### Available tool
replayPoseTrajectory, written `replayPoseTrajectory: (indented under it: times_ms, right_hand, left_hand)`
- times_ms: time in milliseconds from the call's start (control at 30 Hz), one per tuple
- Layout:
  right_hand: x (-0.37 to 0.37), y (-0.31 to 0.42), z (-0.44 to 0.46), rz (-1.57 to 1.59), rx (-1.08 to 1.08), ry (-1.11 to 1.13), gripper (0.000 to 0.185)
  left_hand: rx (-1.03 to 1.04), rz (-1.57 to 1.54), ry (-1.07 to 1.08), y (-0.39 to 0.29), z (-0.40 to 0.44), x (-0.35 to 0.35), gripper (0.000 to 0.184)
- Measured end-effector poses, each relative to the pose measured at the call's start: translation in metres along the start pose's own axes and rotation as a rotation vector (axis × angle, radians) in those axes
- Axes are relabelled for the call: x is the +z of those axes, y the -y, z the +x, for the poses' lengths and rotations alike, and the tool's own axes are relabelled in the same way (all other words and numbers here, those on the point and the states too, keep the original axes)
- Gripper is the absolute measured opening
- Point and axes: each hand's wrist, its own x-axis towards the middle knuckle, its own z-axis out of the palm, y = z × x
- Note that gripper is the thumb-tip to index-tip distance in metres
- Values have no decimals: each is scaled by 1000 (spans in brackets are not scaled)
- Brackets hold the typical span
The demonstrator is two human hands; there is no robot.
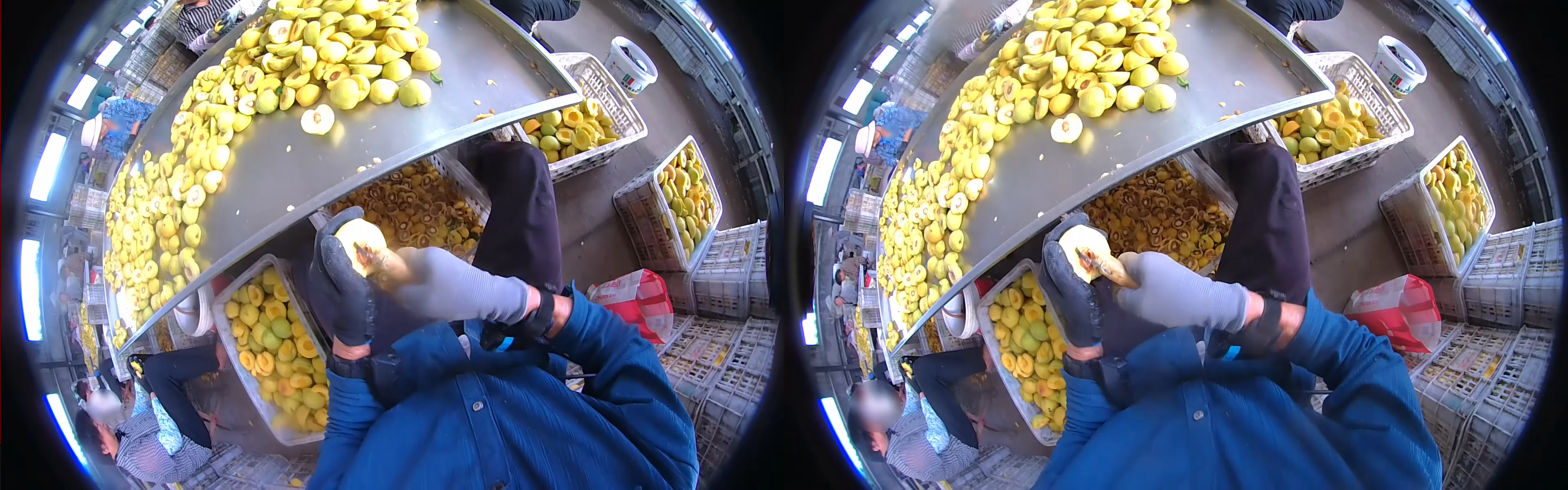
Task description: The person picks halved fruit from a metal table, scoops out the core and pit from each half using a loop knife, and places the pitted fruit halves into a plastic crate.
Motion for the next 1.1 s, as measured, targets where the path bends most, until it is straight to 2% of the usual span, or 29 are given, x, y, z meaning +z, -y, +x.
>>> replayPoseTrajectory:
  times_ms: [33, 167, 200, 300, 367, 467, 500, 600, 633, 733, 833, 933, 1033, 1067, 1100]
  right_hand:
    - [-5, 17, -5, 279, 244, 117, 19]
    - [-3, 20, -11, 717, 452, 198, 12]
    - [3, 17, -14, 788, 440, 204, 15]
    - [15, 4, -21, 674, 266, 187, 11]
    - [37, -29, -11, 184, -207, -85, 23]
    - [35, -10, -19, 72, -53, -96, 18]
    - [46, -20, -12, 272, -175, -45, 18]
    - [44, -20, -12, 423, -105, 50, 18]
    - [36, -17, -19, 317, -196, 20, 18]
    - [52, -37, 7, 248, -172, 35, 17]
    - [16, -7, -18, 528, 73, 382, 14]
    - [34, -28, 1, 426, -136, 244, 13]
    - [25, -34, 12, 410, -89, 341, 17]
    - [18, -25, 11, 506, -13, 373, 18]
    - [5, -3, 3, 459, 7, 320, 20]
  left_hand:
    - [-12, -118, 41, 6, 3, -2, 42]
    - [-16, -6, 29, 8, 7, -4, 41]
    - [-14, 17, 28, 9, 7, -2, 41]
    - [-19, 27, 41, 14, 10, 21, 42]
    - [-28, 35, 38, 11, 9, 34, 42]
    - [-35, 18, 38, 6, 6, 48, 42]
    - [-42, 7, 38, 7, 6, 51, 42]
    - [-59, -13, 45, 7, 3, 57, 43]
    - [-65, -24, 45, 8, 2, 60, 43]
    - [-79, -46, 42, 9, 2, 65, 43]
    - [-93, -75, 32, 12, 1, 66, 44]
    - [-118, -106, 17, 17, 0, 62, 44]
    - [-173, -215, -17, 25, 2, 49, 45]
    - [-210, -283, -42, 30, 4, 40, 45]
    - [-250, -374, -73, 34, 7, 29, 45]
